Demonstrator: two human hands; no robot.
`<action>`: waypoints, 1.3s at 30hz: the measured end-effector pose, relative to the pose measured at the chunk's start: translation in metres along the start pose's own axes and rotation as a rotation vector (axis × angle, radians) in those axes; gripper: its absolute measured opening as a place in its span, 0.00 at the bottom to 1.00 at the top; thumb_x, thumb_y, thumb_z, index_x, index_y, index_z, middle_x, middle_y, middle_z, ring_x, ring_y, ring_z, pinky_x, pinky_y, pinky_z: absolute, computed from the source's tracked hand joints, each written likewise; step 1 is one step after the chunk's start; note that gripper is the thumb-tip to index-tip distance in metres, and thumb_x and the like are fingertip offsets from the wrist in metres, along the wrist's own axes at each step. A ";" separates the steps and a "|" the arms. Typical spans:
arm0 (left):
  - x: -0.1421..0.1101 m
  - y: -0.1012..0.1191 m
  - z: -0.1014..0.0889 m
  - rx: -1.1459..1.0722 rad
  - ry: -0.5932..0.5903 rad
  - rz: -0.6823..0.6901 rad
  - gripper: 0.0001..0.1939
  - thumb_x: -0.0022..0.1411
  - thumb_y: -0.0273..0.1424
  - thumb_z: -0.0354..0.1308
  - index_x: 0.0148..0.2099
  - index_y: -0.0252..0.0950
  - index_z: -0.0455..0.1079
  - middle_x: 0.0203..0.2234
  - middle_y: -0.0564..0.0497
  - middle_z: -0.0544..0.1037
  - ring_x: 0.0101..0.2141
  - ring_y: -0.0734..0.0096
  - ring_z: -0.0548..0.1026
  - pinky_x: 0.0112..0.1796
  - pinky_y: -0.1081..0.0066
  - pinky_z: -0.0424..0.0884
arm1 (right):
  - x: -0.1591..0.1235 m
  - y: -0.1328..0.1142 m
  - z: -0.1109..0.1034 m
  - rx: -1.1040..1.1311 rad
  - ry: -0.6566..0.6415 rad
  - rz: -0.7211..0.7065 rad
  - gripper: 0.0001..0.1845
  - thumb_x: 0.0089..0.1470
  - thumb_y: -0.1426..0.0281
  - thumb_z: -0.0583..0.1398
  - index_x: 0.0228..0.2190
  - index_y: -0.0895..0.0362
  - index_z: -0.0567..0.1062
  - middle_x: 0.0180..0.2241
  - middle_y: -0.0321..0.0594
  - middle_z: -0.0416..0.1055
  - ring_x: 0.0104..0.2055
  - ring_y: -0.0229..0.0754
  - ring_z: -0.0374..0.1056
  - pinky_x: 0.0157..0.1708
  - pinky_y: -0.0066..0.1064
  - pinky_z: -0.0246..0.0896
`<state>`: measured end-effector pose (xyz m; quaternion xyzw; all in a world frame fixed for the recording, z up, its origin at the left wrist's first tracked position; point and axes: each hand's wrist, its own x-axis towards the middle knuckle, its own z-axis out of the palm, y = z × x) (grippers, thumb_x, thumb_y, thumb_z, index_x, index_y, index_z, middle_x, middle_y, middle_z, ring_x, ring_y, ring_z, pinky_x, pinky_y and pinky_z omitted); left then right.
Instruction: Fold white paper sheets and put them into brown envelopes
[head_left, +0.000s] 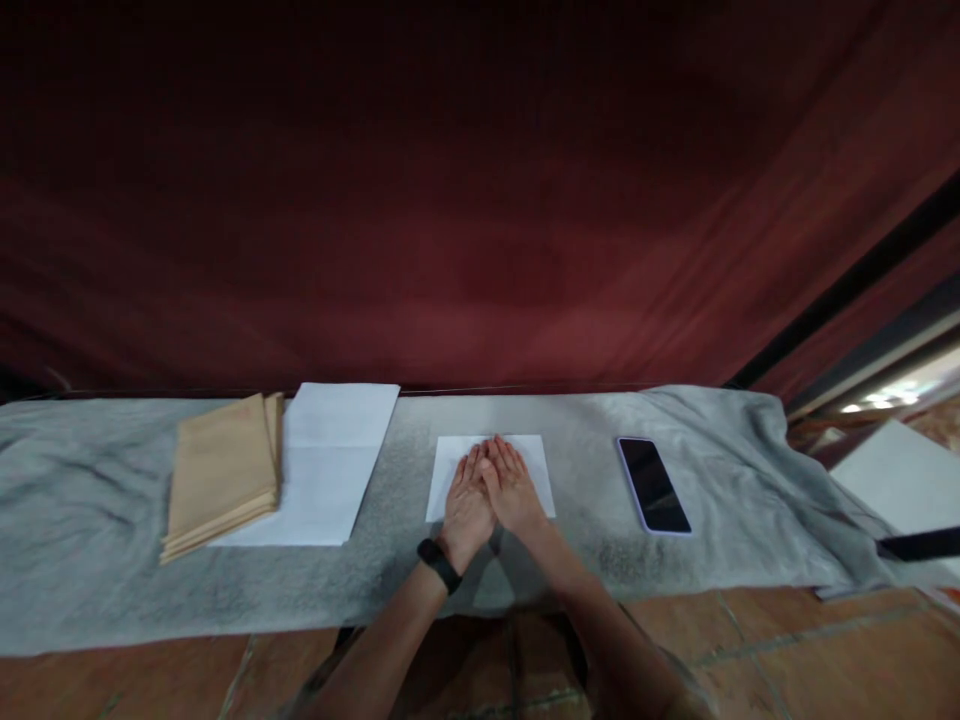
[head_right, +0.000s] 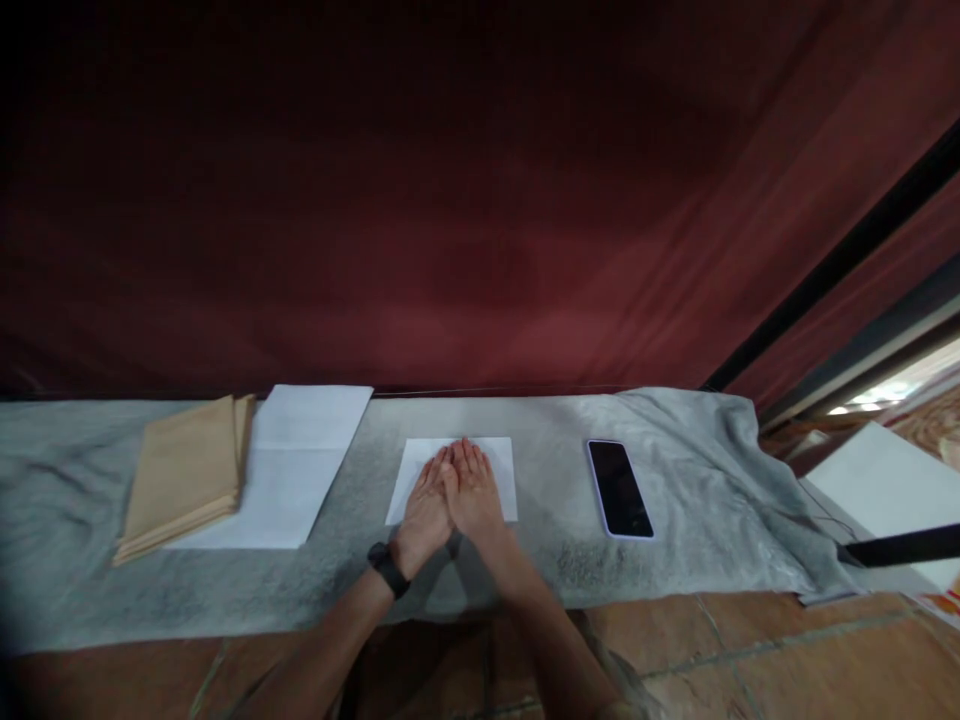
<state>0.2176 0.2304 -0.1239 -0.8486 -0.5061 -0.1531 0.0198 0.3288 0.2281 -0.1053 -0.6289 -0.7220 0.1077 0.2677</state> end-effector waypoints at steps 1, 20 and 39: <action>0.000 -0.002 0.002 0.004 0.007 0.005 0.30 0.69 0.29 0.44 0.71 0.29 0.52 0.67 0.39 0.61 0.68 0.59 0.56 0.66 0.57 0.53 | 0.001 -0.005 0.004 0.010 -0.016 -0.010 0.30 0.71 0.62 0.39 0.65 0.62 0.62 0.67 0.48 0.58 0.71 0.45 0.49 0.69 0.45 0.46; -0.023 -0.010 -0.025 0.014 -0.092 -0.156 0.31 0.72 0.44 0.43 0.72 0.36 0.51 0.71 0.41 0.53 0.69 0.54 0.51 0.66 0.48 0.48 | -0.026 0.053 -0.009 -0.437 0.063 -0.138 0.32 0.70 0.59 0.44 0.66 0.63 0.60 0.67 0.57 0.55 0.68 0.56 0.53 0.64 0.53 0.48; -0.018 0.001 -0.035 -0.009 -0.164 -0.142 0.27 0.72 0.34 0.44 0.70 0.35 0.57 0.70 0.46 0.55 0.70 0.51 0.49 0.67 0.47 0.47 | -0.012 0.013 0.003 -0.262 -0.080 -0.112 0.28 0.69 0.66 0.42 0.65 0.60 0.63 0.68 0.49 0.55 0.71 0.53 0.47 0.67 0.53 0.39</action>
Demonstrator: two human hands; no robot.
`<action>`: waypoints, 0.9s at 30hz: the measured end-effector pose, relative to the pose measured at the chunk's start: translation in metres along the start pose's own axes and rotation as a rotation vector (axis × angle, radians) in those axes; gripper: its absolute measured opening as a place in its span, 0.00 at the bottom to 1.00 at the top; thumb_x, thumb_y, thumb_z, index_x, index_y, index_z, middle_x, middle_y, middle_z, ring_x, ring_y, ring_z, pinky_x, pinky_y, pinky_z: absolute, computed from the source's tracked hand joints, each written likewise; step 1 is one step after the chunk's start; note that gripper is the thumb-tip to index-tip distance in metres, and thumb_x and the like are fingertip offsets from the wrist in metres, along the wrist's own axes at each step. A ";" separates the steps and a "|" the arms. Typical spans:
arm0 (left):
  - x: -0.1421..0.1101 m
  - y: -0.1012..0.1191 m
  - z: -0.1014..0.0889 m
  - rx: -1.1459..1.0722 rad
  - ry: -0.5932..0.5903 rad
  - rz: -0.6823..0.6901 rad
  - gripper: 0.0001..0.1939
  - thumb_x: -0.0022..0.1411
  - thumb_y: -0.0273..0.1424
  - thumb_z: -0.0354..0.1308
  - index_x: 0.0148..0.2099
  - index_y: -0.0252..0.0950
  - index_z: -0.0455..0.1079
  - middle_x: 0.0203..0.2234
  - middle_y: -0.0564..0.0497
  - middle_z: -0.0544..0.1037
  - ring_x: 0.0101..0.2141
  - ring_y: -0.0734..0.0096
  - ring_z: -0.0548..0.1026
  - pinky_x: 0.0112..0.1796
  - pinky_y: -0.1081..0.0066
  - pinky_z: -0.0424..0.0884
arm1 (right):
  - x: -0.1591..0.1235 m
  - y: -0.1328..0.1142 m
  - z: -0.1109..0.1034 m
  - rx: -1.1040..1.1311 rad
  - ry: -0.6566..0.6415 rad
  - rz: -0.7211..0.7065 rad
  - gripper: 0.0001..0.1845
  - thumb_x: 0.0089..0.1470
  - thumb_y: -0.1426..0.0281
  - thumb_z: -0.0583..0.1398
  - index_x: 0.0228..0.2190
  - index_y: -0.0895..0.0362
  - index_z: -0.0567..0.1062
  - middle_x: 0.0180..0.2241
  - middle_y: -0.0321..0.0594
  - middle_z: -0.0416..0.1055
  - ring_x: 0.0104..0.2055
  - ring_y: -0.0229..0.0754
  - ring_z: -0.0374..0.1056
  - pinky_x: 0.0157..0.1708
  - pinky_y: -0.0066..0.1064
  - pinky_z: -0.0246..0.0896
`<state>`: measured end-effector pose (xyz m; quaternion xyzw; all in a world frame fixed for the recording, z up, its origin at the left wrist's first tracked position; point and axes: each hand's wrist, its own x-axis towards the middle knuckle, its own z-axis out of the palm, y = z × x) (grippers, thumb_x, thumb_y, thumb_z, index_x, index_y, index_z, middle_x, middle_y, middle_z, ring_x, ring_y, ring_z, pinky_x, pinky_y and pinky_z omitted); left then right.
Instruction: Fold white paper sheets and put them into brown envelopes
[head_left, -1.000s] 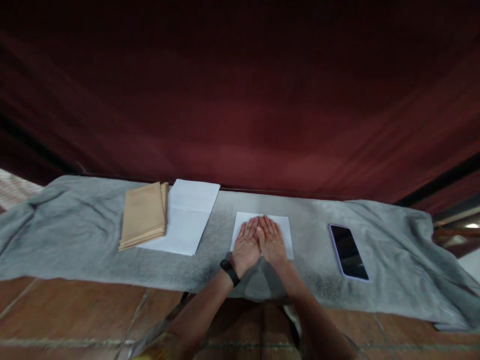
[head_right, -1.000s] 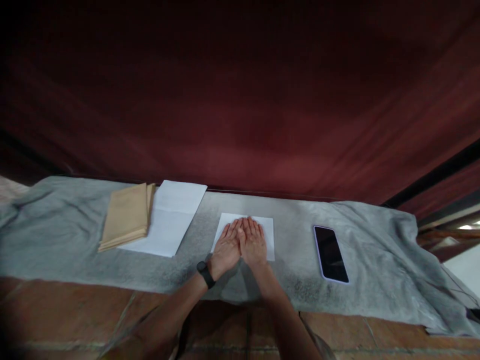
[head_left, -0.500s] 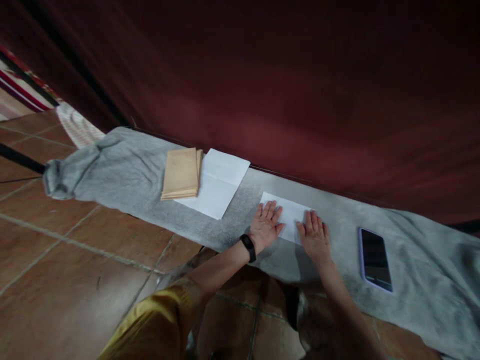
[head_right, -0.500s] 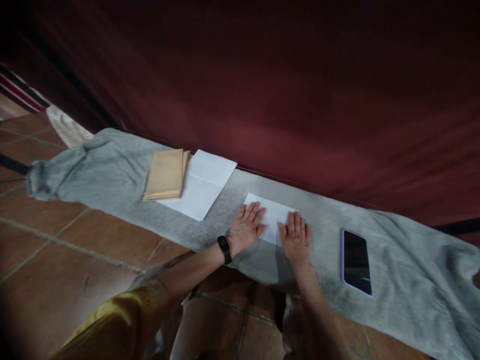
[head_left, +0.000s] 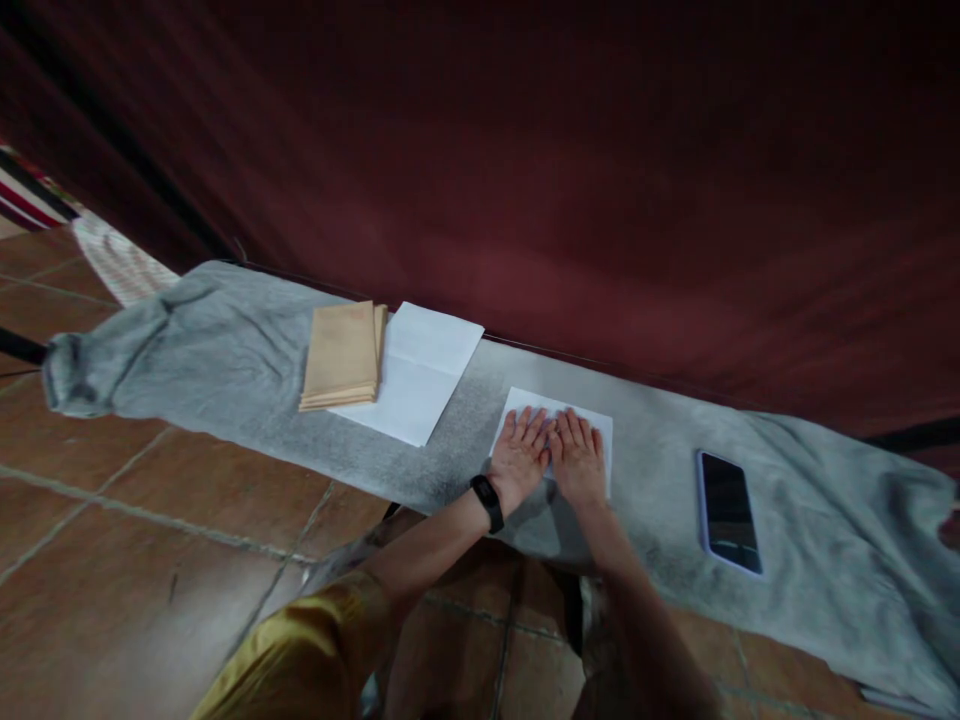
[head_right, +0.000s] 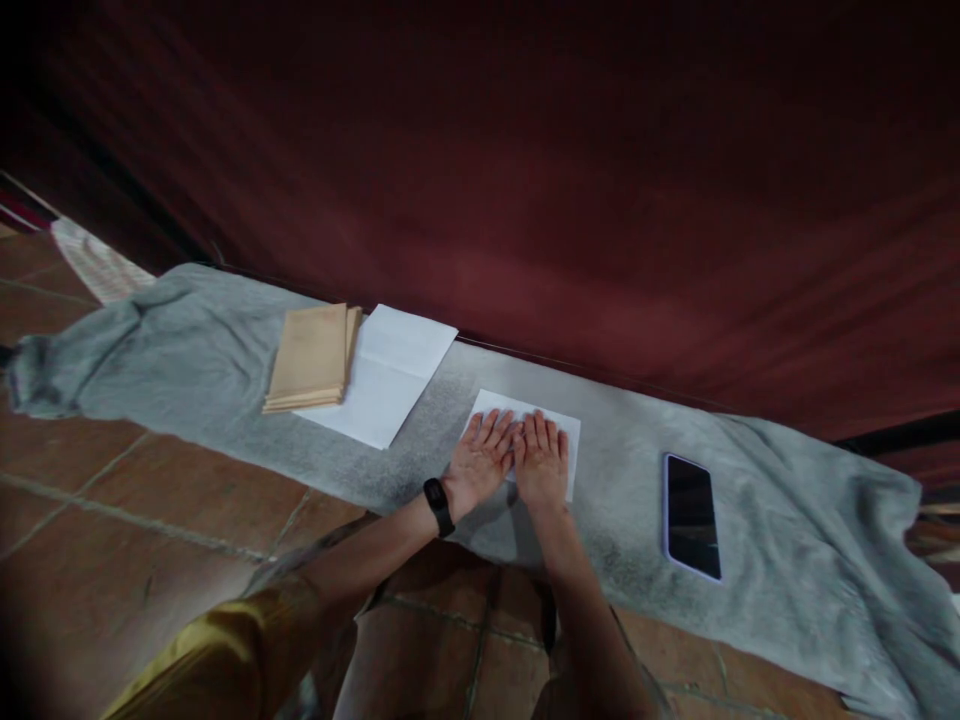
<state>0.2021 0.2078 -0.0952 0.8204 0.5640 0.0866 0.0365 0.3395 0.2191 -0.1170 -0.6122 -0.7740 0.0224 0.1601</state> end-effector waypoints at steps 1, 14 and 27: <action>0.001 0.000 0.000 -0.002 0.004 -0.005 0.27 0.72 0.34 0.44 0.70 0.35 0.58 0.70 0.46 0.56 0.69 0.51 0.51 0.67 0.47 0.48 | 0.000 -0.002 0.000 -0.007 -0.012 0.016 0.28 0.69 0.66 0.43 0.65 0.59 0.63 0.68 0.49 0.55 0.71 0.54 0.47 0.67 0.54 0.38; 0.037 0.003 0.012 -0.096 0.095 0.043 0.29 0.75 0.41 0.36 0.71 0.33 0.55 0.68 0.45 0.60 0.69 0.62 0.54 0.67 0.55 0.52 | 0.001 -0.008 -0.006 -0.137 -0.046 0.095 0.32 0.65 0.72 0.49 0.69 0.55 0.54 0.71 0.42 0.48 0.70 0.55 0.48 0.68 0.52 0.40; 0.021 -0.022 0.013 0.027 0.174 0.001 0.35 0.74 0.47 0.36 0.70 0.26 0.54 0.68 0.36 0.56 0.69 0.53 0.53 0.67 0.51 0.51 | -0.018 0.027 -0.013 -0.109 0.084 0.189 0.28 0.70 0.66 0.46 0.67 0.62 0.57 0.68 0.53 0.52 0.69 0.55 0.52 0.66 0.52 0.45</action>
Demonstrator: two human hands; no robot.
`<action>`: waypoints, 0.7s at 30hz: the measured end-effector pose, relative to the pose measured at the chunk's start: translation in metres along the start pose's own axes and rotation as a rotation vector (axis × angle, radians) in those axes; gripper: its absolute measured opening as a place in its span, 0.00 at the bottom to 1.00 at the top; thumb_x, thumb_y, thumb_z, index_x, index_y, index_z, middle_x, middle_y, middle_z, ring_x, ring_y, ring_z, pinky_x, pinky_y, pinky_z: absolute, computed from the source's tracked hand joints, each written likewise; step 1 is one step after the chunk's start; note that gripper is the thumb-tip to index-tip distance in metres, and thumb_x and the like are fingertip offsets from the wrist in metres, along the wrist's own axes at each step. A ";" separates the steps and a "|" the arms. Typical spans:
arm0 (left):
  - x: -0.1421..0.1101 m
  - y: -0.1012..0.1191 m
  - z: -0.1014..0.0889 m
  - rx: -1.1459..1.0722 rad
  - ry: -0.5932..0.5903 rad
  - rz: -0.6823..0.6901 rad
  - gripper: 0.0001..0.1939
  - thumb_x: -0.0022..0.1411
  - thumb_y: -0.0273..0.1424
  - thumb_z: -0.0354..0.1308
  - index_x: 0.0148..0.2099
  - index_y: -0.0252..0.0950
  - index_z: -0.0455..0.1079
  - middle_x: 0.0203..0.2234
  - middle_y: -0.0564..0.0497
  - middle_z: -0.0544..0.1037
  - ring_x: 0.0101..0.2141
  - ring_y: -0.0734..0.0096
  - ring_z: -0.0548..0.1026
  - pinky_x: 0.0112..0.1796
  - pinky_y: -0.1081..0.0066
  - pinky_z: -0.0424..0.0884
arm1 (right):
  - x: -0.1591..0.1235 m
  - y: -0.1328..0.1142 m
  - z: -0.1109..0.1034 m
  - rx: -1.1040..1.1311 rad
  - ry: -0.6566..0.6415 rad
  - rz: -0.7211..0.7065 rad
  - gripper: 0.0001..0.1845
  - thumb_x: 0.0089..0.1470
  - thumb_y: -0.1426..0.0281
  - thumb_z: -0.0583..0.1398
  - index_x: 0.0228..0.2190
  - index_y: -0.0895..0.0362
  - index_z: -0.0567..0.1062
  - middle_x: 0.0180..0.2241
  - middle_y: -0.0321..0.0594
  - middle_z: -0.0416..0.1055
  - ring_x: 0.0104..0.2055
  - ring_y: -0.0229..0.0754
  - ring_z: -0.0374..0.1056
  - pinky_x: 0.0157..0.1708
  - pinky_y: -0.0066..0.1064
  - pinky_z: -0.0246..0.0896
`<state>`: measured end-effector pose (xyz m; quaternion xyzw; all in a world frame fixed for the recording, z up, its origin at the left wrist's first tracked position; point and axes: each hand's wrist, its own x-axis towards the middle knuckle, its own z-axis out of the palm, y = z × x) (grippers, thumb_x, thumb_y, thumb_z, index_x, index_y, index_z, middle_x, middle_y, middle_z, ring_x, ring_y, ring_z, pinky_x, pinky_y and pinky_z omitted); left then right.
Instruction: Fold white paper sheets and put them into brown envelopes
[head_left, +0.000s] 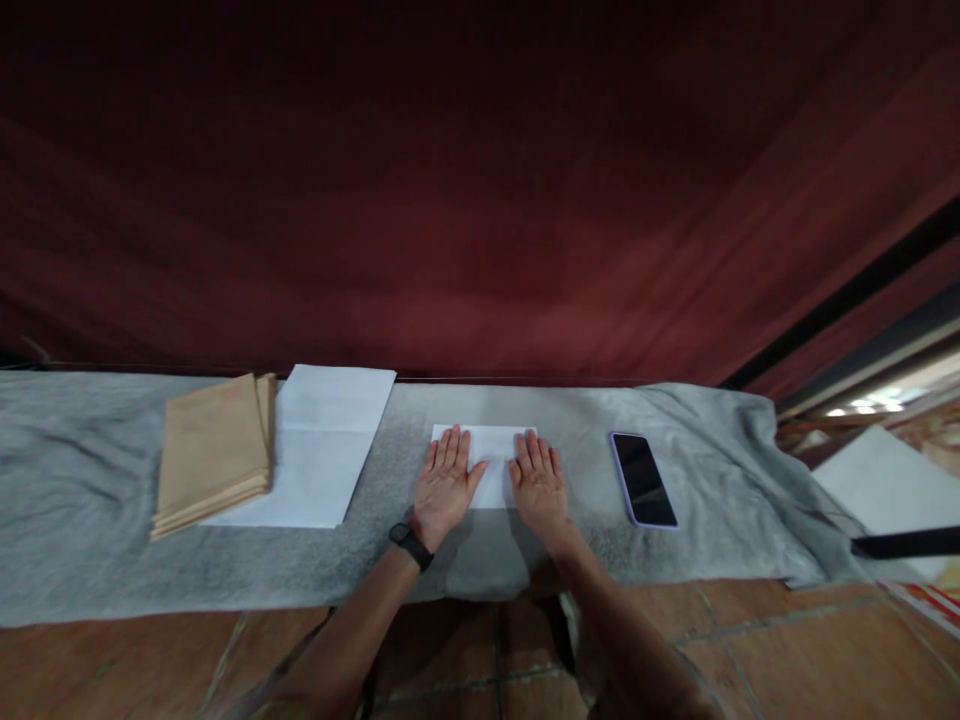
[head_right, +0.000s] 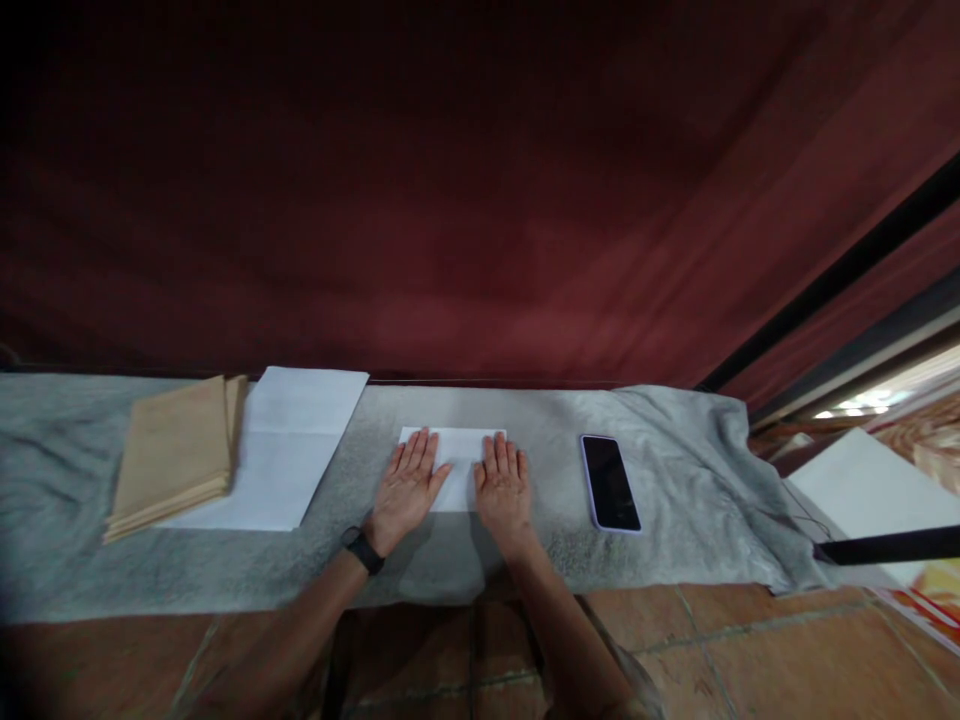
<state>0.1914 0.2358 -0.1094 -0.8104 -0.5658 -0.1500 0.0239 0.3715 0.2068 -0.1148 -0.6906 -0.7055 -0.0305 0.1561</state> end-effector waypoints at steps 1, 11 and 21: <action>-0.002 -0.002 -0.001 -0.001 0.005 -0.006 0.36 0.73 0.47 0.36 0.70 0.26 0.55 0.68 0.36 0.56 0.69 0.53 0.53 0.66 0.51 0.51 | -0.001 0.003 -0.001 -0.010 0.003 0.014 0.28 0.70 0.66 0.46 0.67 0.62 0.57 0.68 0.53 0.52 0.69 0.56 0.52 0.66 0.52 0.45; -0.014 -0.005 -0.003 0.007 0.111 -0.118 0.35 0.72 0.43 0.41 0.69 0.20 0.55 0.66 0.29 0.59 0.68 0.47 0.54 0.65 0.46 0.52 | -0.001 0.020 -0.014 -0.014 0.035 0.103 0.28 0.68 0.69 0.47 0.64 0.68 0.62 0.68 0.56 0.52 0.71 0.56 0.48 0.68 0.52 0.43; -0.036 0.018 -0.007 -0.061 -0.026 0.271 0.28 0.72 0.35 0.44 0.67 0.24 0.58 0.63 0.32 0.66 0.66 0.55 0.60 0.64 0.51 0.61 | 0.024 -0.025 -0.002 0.321 -0.161 -0.298 0.26 0.71 0.64 0.44 0.63 0.61 0.66 0.66 0.45 0.61 0.69 0.44 0.54 0.69 0.44 0.45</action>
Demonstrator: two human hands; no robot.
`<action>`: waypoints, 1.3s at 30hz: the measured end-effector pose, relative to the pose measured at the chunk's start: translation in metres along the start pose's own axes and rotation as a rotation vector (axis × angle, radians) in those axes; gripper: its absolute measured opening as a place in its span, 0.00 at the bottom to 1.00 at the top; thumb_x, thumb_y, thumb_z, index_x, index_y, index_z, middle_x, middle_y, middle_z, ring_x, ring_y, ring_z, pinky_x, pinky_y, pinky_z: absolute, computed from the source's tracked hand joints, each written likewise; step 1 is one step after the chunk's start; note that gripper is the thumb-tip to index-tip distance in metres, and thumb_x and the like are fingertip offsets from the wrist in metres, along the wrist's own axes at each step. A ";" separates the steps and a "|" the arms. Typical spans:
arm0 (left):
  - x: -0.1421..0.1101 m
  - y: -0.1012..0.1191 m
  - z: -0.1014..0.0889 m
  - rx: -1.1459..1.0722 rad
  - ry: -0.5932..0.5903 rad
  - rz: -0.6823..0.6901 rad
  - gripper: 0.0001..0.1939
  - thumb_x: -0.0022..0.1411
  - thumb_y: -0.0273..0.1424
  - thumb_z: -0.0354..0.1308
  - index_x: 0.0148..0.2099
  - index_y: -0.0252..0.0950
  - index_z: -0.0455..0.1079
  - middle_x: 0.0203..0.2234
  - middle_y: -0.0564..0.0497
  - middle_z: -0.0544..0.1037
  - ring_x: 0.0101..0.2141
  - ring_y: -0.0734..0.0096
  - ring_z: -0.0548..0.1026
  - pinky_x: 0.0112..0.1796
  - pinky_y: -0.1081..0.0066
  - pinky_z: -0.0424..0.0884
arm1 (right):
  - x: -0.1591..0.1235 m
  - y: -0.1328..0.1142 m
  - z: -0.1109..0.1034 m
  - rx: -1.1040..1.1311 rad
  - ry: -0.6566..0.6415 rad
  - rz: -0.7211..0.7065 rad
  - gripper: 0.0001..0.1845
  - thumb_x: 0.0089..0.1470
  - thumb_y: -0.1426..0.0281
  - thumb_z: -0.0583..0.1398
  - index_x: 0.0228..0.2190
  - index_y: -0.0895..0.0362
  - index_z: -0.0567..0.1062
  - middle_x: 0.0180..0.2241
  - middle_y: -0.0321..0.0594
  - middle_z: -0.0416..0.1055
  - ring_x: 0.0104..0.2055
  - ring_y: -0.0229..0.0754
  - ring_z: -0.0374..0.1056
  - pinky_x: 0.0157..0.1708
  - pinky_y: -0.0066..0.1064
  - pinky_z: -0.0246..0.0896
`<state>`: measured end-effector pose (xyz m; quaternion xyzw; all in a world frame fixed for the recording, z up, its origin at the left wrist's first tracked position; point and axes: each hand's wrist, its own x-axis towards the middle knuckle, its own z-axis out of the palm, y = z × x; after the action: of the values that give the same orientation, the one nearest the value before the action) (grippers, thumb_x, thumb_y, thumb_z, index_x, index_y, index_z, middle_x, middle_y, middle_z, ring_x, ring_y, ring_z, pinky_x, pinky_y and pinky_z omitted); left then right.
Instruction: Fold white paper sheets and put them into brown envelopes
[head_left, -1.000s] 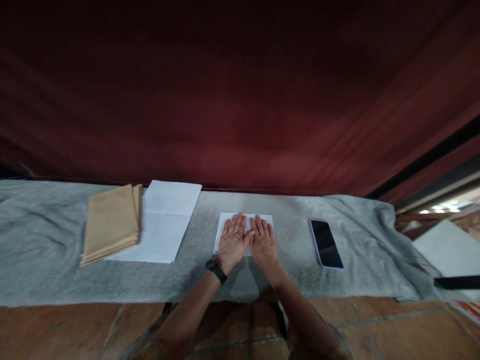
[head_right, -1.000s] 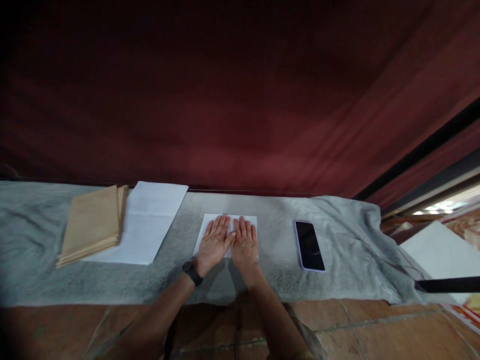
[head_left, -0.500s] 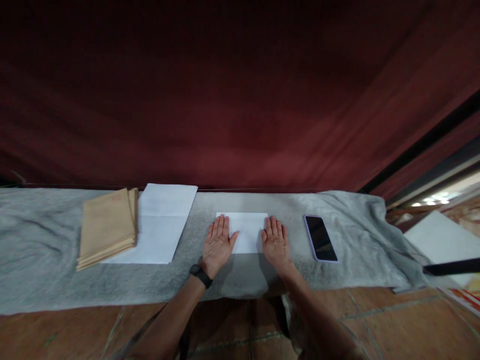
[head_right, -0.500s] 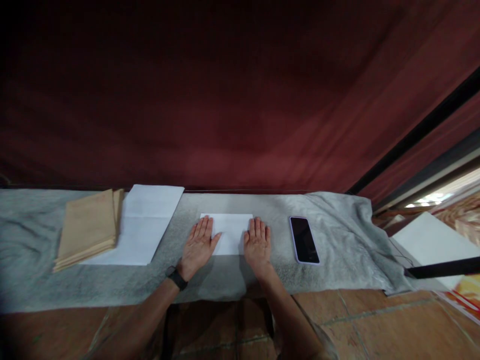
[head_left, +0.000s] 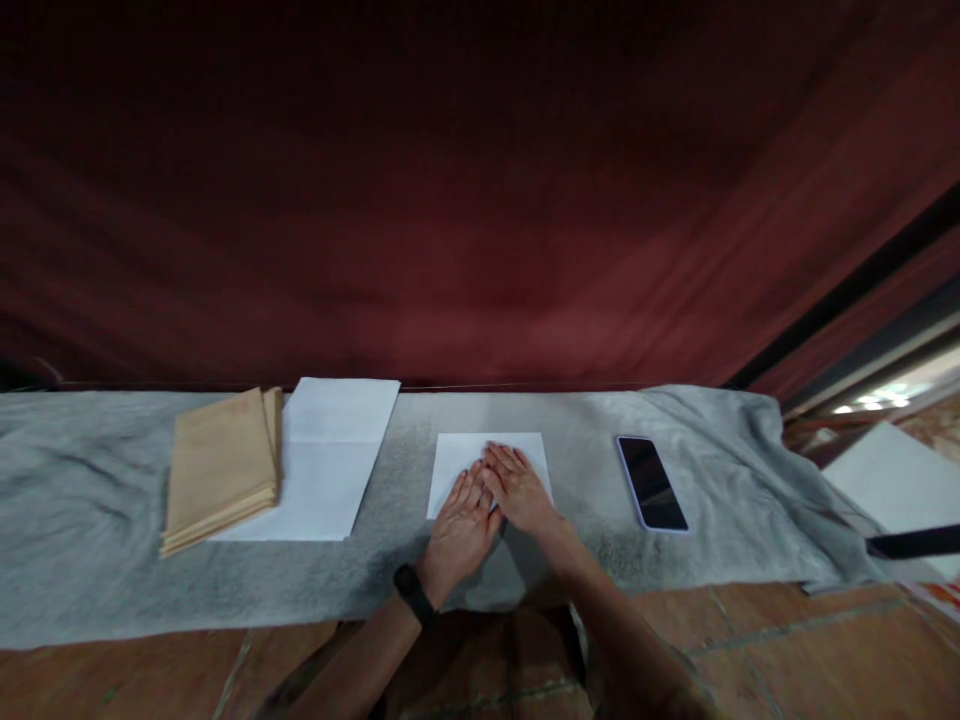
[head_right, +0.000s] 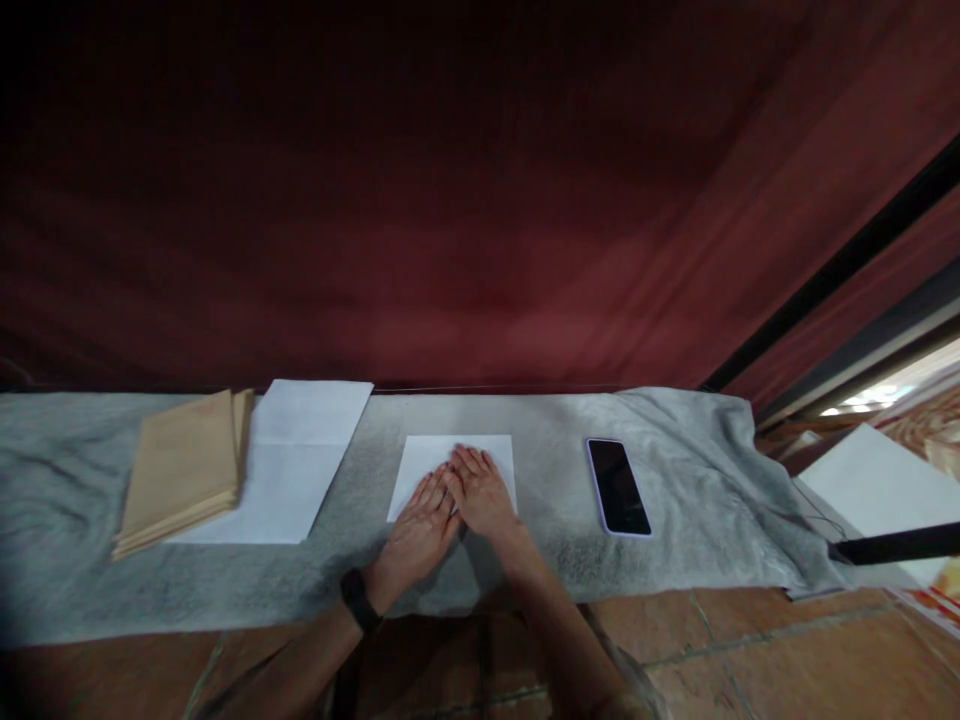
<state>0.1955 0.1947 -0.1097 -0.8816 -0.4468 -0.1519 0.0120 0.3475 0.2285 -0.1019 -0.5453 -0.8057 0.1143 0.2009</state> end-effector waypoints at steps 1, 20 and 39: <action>-0.002 0.000 -0.001 -0.004 -0.012 0.010 0.28 0.73 0.37 0.44 0.67 0.24 0.57 0.64 0.32 0.66 0.66 0.55 0.60 0.64 0.51 0.60 | 0.002 0.000 0.002 -0.017 0.000 0.018 0.26 0.71 0.64 0.45 0.63 0.61 0.65 0.66 0.46 0.60 0.69 0.45 0.53 0.69 0.44 0.45; -0.035 -0.005 -0.049 -0.218 -0.235 0.140 0.27 0.70 0.39 0.50 0.67 0.33 0.61 0.64 0.40 0.66 0.65 0.60 0.62 0.64 0.55 0.61 | 0.000 -0.016 0.004 -0.077 0.038 0.026 0.27 0.71 0.64 0.44 0.65 0.61 0.62 0.67 0.47 0.57 0.70 0.45 0.50 0.70 0.46 0.44; 0.037 -0.031 -0.009 -0.131 -0.156 -0.012 0.28 0.75 0.43 0.34 0.70 0.40 0.57 0.68 0.49 0.60 0.68 0.66 0.55 0.66 0.56 0.52 | -0.060 -0.038 -0.013 0.108 -0.109 -0.254 0.29 0.63 0.63 0.59 0.62 0.57 0.65 0.63 0.45 0.65 0.68 0.44 0.55 0.69 0.42 0.47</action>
<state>0.1895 0.2410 -0.0942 -0.8868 -0.4410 -0.1119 -0.0814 0.3410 0.1583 -0.0869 -0.4203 -0.8707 0.1605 0.1986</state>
